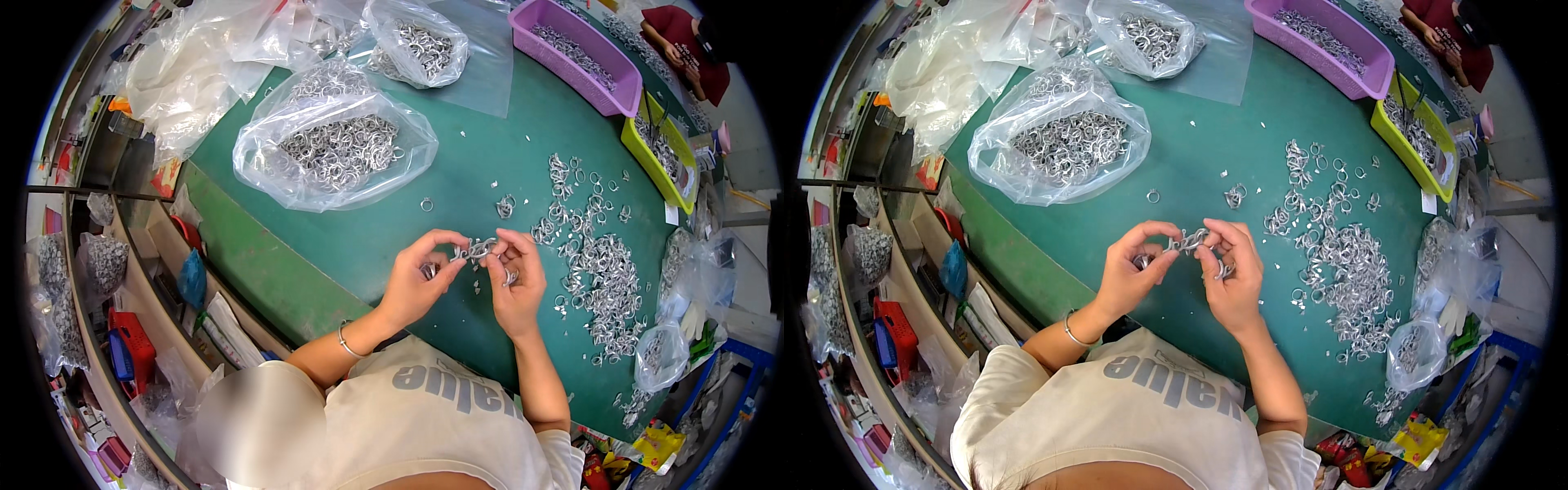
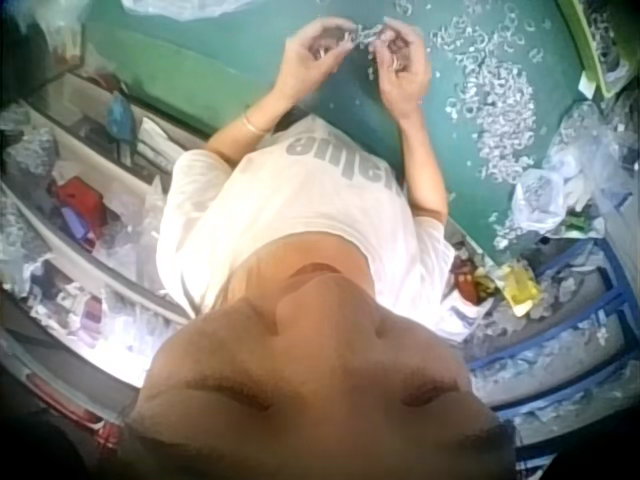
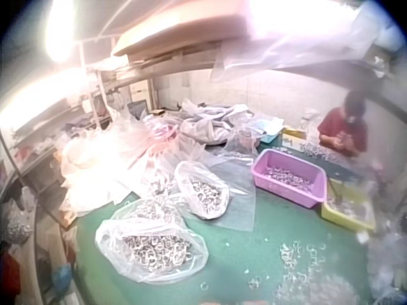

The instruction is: The person repeatedly picks up small metal rings and fasteners from a green worktable, joins them by hand, and places the assembled units into a clear plastic bag. The person also spreads and reorganizes loose parts across the table to access new items. No tools are used; all handling is done by hand.

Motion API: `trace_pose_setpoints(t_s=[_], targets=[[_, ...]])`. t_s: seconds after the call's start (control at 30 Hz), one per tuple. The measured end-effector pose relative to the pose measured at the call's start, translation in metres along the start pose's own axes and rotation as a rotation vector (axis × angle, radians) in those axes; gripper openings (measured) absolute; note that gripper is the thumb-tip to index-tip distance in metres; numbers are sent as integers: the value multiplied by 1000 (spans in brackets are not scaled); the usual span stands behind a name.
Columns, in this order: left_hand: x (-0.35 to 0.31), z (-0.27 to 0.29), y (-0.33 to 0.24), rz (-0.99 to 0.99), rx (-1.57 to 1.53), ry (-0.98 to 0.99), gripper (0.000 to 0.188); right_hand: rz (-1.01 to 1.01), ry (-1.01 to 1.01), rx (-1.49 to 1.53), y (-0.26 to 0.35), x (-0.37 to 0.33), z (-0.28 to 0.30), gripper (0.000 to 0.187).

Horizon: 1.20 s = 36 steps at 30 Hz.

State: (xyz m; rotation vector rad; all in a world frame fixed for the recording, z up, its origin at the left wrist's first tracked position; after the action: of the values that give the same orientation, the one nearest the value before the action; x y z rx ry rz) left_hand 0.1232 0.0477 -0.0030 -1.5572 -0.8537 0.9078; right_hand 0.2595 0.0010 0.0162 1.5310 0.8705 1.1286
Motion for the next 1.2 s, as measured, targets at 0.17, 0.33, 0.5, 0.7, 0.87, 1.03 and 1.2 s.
trace_pose_setpoints(t_s=[0.17,0.33,0.5,0.7,0.87,1.03,1.2], targets=[[-5,1,-23,-321,235,-42,22,-278,-71,452,-5,0,-7,32],[-9,4,-30,-481,310,-110,27,-494,-55,463,-22,-15,-7,25],[-9,5,-28,-390,287,-107,26,-35,-47,-274,24,-7,0,13],[-13,2,-31,-481,295,-85,31,-110,-3,-230,32,-3,-6,19],[-12,3,-31,-396,331,-69,38,-286,9,179,13,-4,-3,20],[-16,1,-30,-488,327,-89,41,5,29,-350,34,-7,-9,21],[-6,0,-27,-279,291,20,39,104,74,-405,50,-5,-13,21]])
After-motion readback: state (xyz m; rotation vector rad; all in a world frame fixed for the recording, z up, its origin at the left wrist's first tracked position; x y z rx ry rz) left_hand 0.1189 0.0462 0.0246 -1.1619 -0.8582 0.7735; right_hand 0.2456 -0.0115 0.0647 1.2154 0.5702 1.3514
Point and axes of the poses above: each hand's wrist, its own x-axis towards the middle knuckle, its own z-axis out of the back of the hand, y = z × x, the point moved 8 cm from there along x, towards the middle knuckle, and after that the axes turned 4 degrees about x, right-handed, at the moved point
